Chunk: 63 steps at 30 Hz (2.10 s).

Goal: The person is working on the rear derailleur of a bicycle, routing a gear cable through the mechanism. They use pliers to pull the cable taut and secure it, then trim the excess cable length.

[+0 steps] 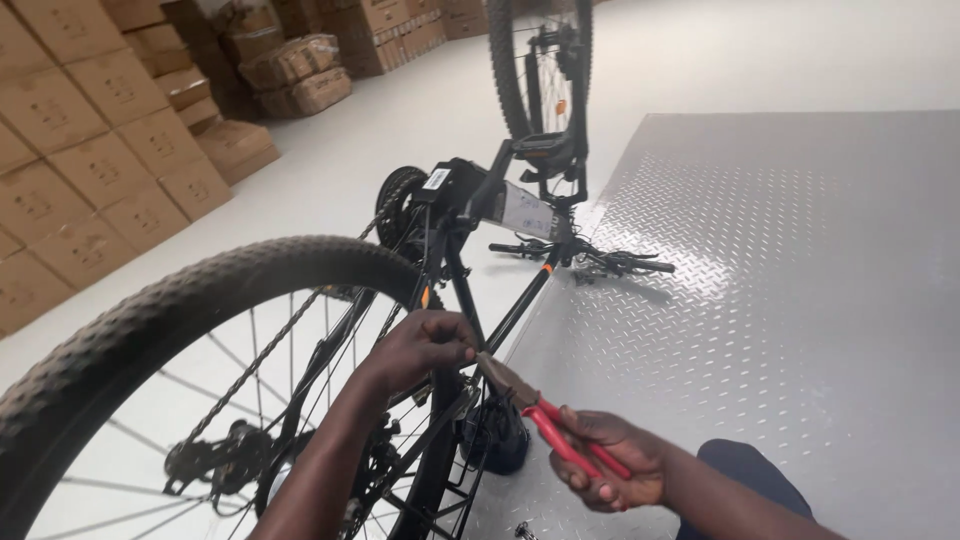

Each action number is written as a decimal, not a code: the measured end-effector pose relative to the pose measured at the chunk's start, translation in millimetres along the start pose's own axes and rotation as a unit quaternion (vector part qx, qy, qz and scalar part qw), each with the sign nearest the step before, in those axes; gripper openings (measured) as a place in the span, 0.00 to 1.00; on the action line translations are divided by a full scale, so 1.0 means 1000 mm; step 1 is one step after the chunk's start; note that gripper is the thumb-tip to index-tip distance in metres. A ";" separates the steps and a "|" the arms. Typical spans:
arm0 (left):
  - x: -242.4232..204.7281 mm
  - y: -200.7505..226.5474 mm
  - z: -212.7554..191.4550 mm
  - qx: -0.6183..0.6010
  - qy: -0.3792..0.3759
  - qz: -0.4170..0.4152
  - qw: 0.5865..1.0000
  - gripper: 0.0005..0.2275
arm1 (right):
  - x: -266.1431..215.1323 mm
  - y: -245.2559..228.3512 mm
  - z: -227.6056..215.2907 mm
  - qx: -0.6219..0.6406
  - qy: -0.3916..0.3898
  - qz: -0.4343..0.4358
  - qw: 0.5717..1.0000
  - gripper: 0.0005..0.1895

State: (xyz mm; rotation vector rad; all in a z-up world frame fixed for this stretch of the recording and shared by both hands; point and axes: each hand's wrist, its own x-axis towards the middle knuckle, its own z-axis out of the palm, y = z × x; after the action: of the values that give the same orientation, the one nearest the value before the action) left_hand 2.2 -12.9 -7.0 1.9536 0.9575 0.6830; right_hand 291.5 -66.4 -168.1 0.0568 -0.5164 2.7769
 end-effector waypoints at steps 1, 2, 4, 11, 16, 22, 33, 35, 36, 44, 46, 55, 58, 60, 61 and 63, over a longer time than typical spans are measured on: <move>0.003 -0.001 0.001 0.005 -0.012 0.004 1.000 0.02 | 0.002 0.008 -0.004 0.000 -0.002 -0.013 1.000 0.21; 0.005 -0.002 0.000 -0.002 -0.014 -0.016 1.000 0.01 | 0.006 0.016 -0.008 0.017 -0.001 -0.018 1.000 0.20; 0.002 -0.005 0.001 -0.009 -0.010 -0.042 0.999 0.01 | 0.013 0.030 -0.003 0.037 -0.002 -0.016 0.999 0.19; 0.003 -0.010 -0.001 -0.011 0.002 -0.033 0.999 0.01 | -0.005 0.035 0.059 -0.360 0.129 -0.128 0.915 0.38; 0.003 -0.005 -0.001 -0.006 0.020 -0.069 0.997 0.02 | -0.024 0.037 0.037 -0.585 0.218 -0.152 0.766 0.25; 0.002 -0.001 -0.002 -0.024 0.034 -0.098 0.994 0.03 | -0.005 0.012 -0.001 -0.916 0.323 -0.234 0.034 0.20; 0.011 -0.024 -0.010 -0.064 0.055 -0.069 0.994 0.03 | 0.020 -0.026 0.044 -0.871 0.325 -0.329 -0.167 0.26; 0.011 -0.025 -0.010 -0.073 0.057 -0.068 0.993 0.02 | 0.020 -0.026 0.046 -0.871 0.325 -0.330 -0.164 0.26; 0.011 -0.025 -0.010 -0.083 0.058 -0.067 0.993 0.02 | 0.020 -0.027 0.047 -0.871 0.326 -0.330 -0.162 0.25; 0.011 -0.018 -0.008 -0.086 0.073 -0.072 0.991 0.03 | 0.017 -0.036 0.047 -0.875 0.306 -0.335 -0.166 0.21; 0.011 -0.019 -0.008 -0.088 0.073 -0.070 0.991 0.03 | 0.015 -0.038 0.047 -0.878 0.298 -0.336 -0.164 0.22; 0.012 -0.022 -0.009 -0.110 0.059 -0.073 0.990 0.04 | 0.017 -0.043 0.050 -0.873 0.297 -0.359 -0.144 0.18; 0.011 -0.020 -0.009 -0.116 0.049 -0.074 0.989 0.04 | 0.016 -0.047 0.053 -0.878 0.281 -0.358 -0.152 0.15; 0.012 -0.020 -0.009 -0.113 0.053 -0.072 0.990 0.04 | 0.016 -0.049 0.053 -0.876 0.269 -0.369 -0.157 0.15; 0.013 -0.021 -0.009 -0.112 0.052 -0.071 0.990 0.04 | 0.015 -0.050 0.053 -0.875 0.270 -0.368 -0.158 0.15; 0.013 -0.022 -0.009 -0.116 0.054 -0.081 0.988 0.04 | 0.015 -0.050 0.054 -0.881 0.264 -0.360 -0.156 0.14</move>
State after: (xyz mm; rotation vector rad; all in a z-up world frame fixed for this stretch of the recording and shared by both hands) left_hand -5.8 10.0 -20.1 1.6300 1.0415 0.7755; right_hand 292.2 -36.6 -99.4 -0.8479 -1.9778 -0.9190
